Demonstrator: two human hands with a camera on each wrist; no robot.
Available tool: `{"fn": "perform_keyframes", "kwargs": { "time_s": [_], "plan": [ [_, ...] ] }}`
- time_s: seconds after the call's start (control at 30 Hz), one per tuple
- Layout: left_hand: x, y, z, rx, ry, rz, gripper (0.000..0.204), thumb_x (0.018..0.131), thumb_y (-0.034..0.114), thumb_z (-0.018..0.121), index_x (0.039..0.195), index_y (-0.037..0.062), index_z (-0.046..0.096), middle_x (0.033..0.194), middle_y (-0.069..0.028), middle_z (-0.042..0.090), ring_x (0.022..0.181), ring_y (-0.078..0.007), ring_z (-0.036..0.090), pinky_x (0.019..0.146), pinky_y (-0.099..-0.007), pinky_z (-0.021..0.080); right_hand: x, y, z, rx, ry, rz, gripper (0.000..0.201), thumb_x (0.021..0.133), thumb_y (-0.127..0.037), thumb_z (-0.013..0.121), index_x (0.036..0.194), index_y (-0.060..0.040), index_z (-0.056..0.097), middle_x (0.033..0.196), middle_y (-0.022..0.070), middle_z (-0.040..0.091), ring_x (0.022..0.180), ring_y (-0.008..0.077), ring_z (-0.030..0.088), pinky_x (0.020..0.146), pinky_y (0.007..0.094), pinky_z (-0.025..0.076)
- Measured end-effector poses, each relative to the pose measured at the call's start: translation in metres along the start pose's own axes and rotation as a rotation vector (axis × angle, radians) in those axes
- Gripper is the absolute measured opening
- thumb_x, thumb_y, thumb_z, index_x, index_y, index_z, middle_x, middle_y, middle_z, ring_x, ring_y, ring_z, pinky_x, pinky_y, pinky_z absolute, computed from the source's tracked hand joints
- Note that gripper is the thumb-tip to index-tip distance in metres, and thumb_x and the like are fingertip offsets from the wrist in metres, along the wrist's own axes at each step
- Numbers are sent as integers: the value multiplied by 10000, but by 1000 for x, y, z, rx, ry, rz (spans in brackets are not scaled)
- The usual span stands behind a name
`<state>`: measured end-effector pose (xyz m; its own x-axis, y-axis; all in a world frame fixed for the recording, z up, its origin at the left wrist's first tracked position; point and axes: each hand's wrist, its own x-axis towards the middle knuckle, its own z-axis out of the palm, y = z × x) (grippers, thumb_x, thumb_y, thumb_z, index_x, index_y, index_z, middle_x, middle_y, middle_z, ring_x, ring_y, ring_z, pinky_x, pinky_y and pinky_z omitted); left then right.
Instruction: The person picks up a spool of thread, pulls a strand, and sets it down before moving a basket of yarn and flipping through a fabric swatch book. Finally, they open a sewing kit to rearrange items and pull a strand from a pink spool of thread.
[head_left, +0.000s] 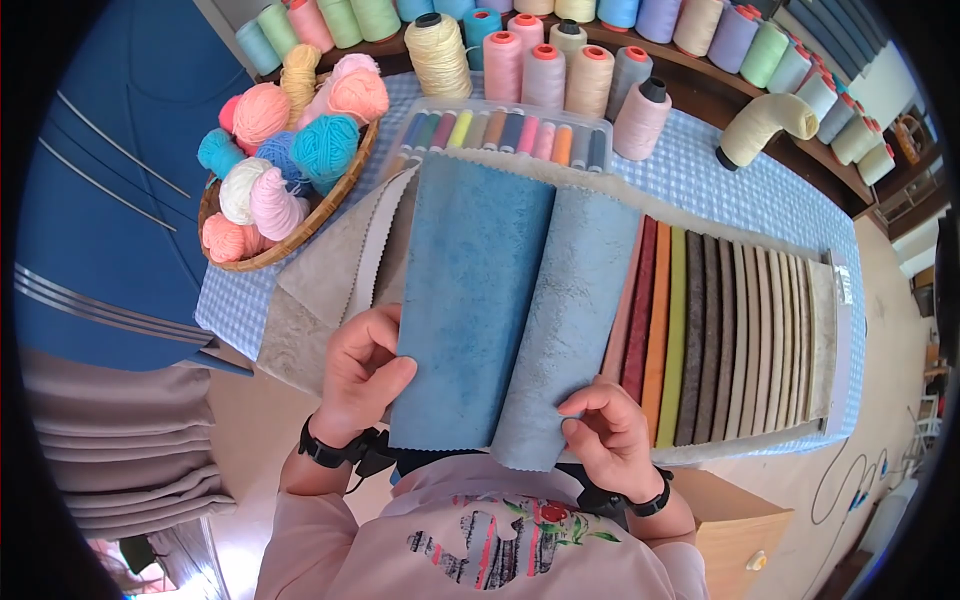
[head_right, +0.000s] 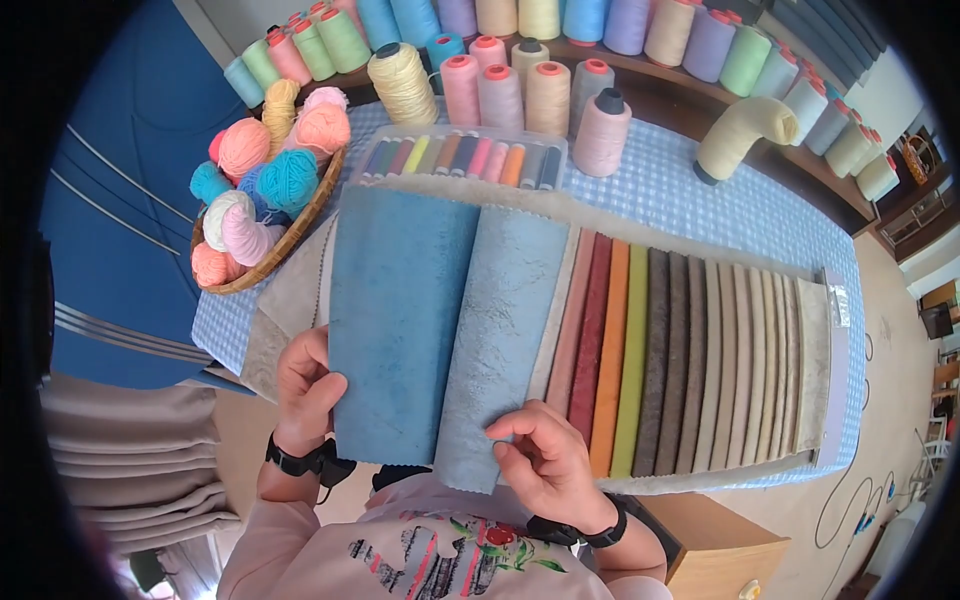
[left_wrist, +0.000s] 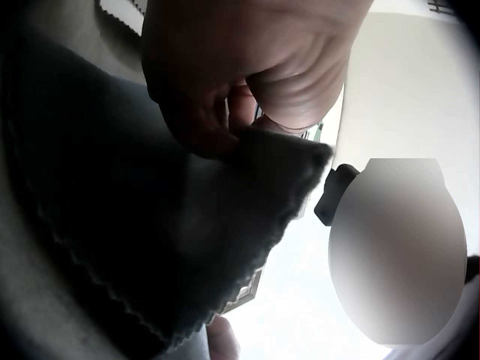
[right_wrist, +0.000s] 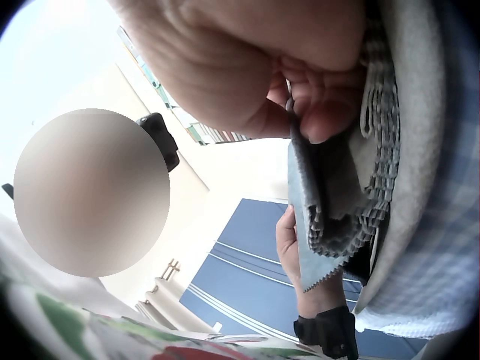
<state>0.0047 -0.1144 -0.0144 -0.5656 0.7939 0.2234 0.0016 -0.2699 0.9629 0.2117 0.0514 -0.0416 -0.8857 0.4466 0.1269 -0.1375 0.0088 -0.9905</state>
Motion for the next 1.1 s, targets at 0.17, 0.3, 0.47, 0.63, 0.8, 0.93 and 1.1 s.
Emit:
{"fn": "perform_keyframes", "kwargs": {
  "time_s": [0.17,0.3,0.47,0.63,0.8,0.93,1.1],
  "plan": [
    [-2,-1,5,-231,-5,-70,127,820,-2,613,863,41,501,994,-93,583,896,-122,548,787,-264,425,1,-1,0,-19,2,-35,189,802,72,565,953,-39,590,793,37,493,632,87,474,528,214,380],
    [-1,-7,26,-231,-80,-50,118,835,4,605,895,42,511,994,-80,581,902,-122,553,788,-269,429,2,-2,0,-44,-16,-51,193,803,71,567,959,-39,594,783,40,491,622,95,477,526,218,383],
    [8,-12,63,511,-338,267,233,824,-22,582,1035,22,495,976,-139,557,832,-273,589,699,-331,487,0,-1,2,-69,-20,-7,203,806,72,560,978,-31,595,799,47,492,613,102,485,527,224,389],
    [3,-15,74,646,-275,402,311,764,-46,615,1053,-6,508,986,-159,566,812,-311,598,678,-361,509,-2,1,3,-33,-4,32,208,805,72,562,989,-24,577,817,48,499,635,87,500,535,220,391],
    [0,-17,75,680,-262,415,319,764,-22,614,1062,-10,502,1001,-151,552,831,-314,588,696,-376,506,-2,4,3,-39,-5,21,218,802,75,564,997,-23,567,826,48,500,639,86,501,528,214,392],
    [3,-14,75,684,-263,433,346,737,-39,645,1053,-13,507,970,-161,575,780,-308,603,652,-362,514,-1,6,4,-22,8,-2,220,801,73,568,1001,-19,562,830,52,500,638,91,500,522,218,397],
    [2,-14,76,698,-272,432,362,725,-34,655,1055,-12,509,967,-158,573,781,-301,602,652,-358,512,-1,7,4,-42,-16,-41,217,806,72,561,1004,-16,557,831,58,495,635,99,499,520,221,405]
  ]
}}
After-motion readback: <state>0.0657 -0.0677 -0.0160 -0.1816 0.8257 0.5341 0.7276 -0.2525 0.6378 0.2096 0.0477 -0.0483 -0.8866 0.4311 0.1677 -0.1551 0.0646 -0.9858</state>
